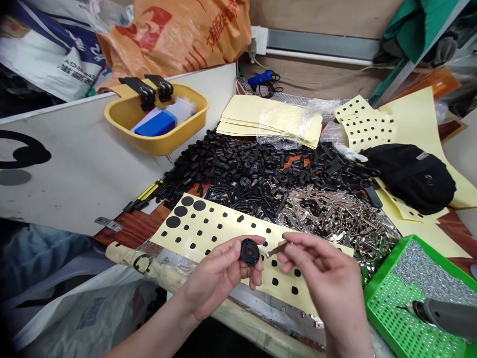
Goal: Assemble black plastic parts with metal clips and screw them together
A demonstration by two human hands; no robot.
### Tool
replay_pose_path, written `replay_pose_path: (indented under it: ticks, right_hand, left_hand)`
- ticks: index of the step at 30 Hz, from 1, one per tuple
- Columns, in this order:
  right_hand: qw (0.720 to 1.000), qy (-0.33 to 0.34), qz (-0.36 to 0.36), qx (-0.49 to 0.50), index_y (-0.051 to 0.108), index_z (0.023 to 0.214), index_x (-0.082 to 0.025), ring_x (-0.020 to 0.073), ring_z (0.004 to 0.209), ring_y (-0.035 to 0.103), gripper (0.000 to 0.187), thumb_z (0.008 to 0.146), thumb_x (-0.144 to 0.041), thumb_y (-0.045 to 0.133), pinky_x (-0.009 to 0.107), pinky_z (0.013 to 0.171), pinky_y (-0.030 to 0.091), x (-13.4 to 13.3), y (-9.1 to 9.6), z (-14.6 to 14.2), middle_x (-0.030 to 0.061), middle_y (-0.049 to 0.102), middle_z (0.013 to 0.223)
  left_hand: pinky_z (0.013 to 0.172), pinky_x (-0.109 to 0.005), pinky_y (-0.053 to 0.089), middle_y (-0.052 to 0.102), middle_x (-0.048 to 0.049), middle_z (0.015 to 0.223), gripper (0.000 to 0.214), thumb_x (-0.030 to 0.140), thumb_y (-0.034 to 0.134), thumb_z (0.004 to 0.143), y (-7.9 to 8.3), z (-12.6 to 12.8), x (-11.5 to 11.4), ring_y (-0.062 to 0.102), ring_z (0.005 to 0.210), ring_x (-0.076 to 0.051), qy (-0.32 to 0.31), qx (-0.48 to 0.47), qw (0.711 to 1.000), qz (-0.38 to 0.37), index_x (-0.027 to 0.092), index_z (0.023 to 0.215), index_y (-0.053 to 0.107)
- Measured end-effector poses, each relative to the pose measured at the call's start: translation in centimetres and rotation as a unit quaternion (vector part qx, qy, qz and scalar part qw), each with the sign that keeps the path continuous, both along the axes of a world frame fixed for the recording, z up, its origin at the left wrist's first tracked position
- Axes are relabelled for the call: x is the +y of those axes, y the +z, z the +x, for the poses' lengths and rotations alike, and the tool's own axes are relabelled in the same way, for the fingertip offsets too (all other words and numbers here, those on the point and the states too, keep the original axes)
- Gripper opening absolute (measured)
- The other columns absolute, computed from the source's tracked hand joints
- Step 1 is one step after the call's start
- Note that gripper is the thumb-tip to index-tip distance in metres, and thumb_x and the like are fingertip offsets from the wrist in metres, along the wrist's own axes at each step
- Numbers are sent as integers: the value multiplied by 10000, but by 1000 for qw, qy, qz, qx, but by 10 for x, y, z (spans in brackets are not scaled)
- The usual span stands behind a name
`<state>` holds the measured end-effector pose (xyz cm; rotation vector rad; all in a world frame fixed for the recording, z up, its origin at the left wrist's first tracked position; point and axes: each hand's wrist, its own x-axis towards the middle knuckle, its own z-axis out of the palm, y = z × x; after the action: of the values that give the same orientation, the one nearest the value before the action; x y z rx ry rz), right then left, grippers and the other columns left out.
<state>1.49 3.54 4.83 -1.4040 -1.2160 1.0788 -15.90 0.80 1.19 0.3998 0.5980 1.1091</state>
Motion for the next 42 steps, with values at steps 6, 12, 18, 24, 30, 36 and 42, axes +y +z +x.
replay_pose_path:
  ticks: [6, 12, 18, 24, 30, 36, 42]
  right_hand:
    - [995, -61, 78, 4, 759, 813, -243, 142, 561, 635, 155, 663, -269, 788, 251, 524, 579, -34, -19, -15, 21, 713, 745]
    - [997, -67, 38, -1, 756, 832, -215, 157, 576, 638, 174, 683, -303, 778, 267, 543, 575, -39, -30, -8, 36, 704, 719]
    - [995, -81, 43, -41, 754, 816, -231, 173, 625, 656, 160, 680, -312, 777, 283, 602, 581, -45, -30, -6, 26, 715, 730]
    - [992, -63, 83, -69, 747, 775, -257, 195, 698, 671, 58, 721, -278, 742, 316, 678, 574, -50, -24, -9, 22, 732, 785]
    - [993, -33, 96, -52, 741, 827, -265, 199, 754, 688, 86, 745, -242, 728, 324, 713, 587, -49, -31, -5, 23, 744, 828]
    - [998, -27, 46, 12, 711, 966, -232, 209, 800, 703, 216, 756, -279, 720, 345, 741, 594, -45, -38, -9, 58, 745, 899]
    - [999, -9, 30, 39, 659, 799, -224, 159, 741, 662, 96, 789, -315, 688, 271, 691, 558, -41, -36, 2, 47, 724, 899]
  left_hand:
    - [643, -301, 436, 672, -112, 802, 364, 352, 632, 835, -3, 4, -5, 629, 677, -183, 6, 14, 1000, -7, 90, 1088, 636]
    - [663, -299, 464, 662, -91, 927, 342, 194, 743, 726, 0, 5, -6, 637, 769, -192, 3, 17, 1000, 16, 136, 1052, 660]
    - [783, -352, 491, 687, -112, 984, 241, 223, 736, 743, -5, 7, -5, 673, 817, -219, 10, -10, 1000, 3, 117, 947, 667]
    - [797, -315, 501, 700, -85, 994, 266, 215, 753, 738, -11, 7, -4, 690, 736, -167, 7, -2, 1000, -15, 134, 974, 660]
    - [862, -316, 495, 695, -98, 1026, 314, 214, 759, 734, -13, 10, -5, 682, 848, -178, 2, 5, 1000, -24, 122, 1026, 685]
    - [845, -271, 485, 722, -78, 948, 322, 195, 782, 708, -16, 16, -8, 685, 863, -167, -3, 16, 999, -33, 134, 1011, 692]
    - [967, -361, 458, 718, -100, 980, 277, 192, 757, 739, -17, 17, -8, 674, 962, -216, 8, -4, 1000, -30, 115, 995, 687]
